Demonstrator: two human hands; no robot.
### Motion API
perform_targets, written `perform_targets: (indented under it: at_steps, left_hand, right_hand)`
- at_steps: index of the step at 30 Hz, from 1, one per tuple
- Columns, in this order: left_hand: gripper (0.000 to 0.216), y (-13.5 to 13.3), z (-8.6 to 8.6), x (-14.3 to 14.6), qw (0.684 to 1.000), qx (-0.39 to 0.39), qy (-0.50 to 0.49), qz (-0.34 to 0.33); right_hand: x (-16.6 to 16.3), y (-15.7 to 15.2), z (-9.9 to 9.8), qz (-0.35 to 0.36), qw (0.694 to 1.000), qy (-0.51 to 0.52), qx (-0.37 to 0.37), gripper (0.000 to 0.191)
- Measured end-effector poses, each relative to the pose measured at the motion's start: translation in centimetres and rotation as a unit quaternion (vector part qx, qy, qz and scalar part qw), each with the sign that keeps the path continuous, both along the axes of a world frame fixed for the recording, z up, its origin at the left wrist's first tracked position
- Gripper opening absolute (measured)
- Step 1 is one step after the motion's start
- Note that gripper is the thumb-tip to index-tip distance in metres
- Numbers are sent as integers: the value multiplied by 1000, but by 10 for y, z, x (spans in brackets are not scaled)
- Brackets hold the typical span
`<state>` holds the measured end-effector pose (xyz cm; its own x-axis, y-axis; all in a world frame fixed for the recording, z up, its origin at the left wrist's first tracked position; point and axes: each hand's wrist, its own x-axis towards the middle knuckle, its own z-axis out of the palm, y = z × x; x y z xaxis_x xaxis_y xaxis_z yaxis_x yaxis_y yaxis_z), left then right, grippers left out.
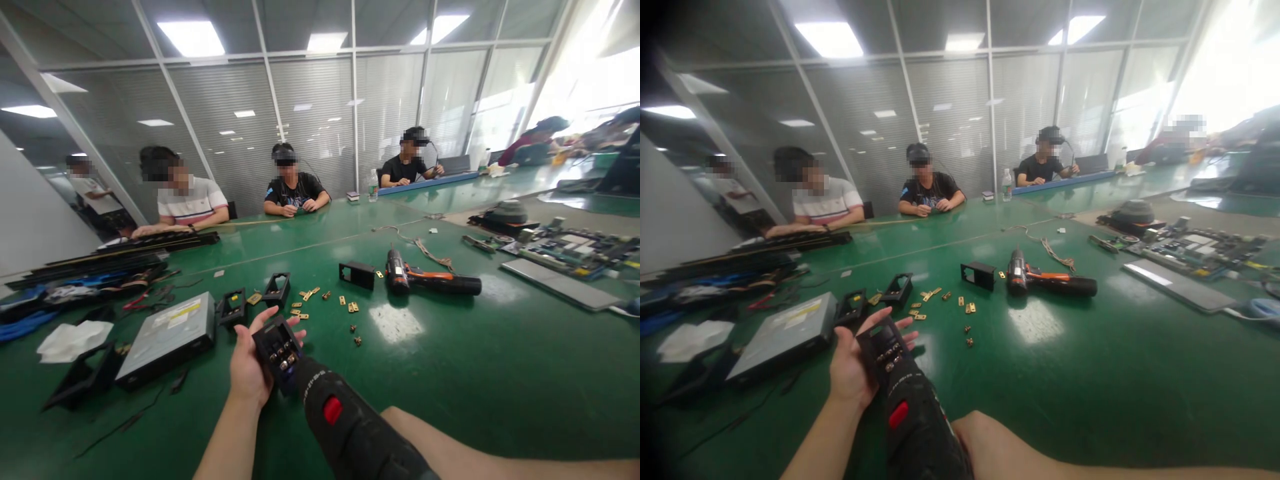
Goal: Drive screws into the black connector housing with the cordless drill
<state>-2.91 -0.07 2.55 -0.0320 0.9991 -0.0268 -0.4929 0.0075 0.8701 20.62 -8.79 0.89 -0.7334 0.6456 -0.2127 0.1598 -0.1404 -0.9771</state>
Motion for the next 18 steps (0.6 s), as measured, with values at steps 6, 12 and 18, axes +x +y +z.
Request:
perform_targets:
  at_steps: [6, 12, 18]
  left_hand:
    - [38, 3, -1, 4, 999, -30, 36, 9]
    - [41, 4, 1, 7, 998, -43, 48, 28]
    - [45, 5, -1, 4, 997, -47, 52, 10]
  right_hand:
    - [-3, 3, -8, -23, 999, -25, 5, 40]
    - [-6, 5, -15, -23, 999, -39, 2, 42]
    - [-7, 4, -14, -25, 999, -37, -4, 39]
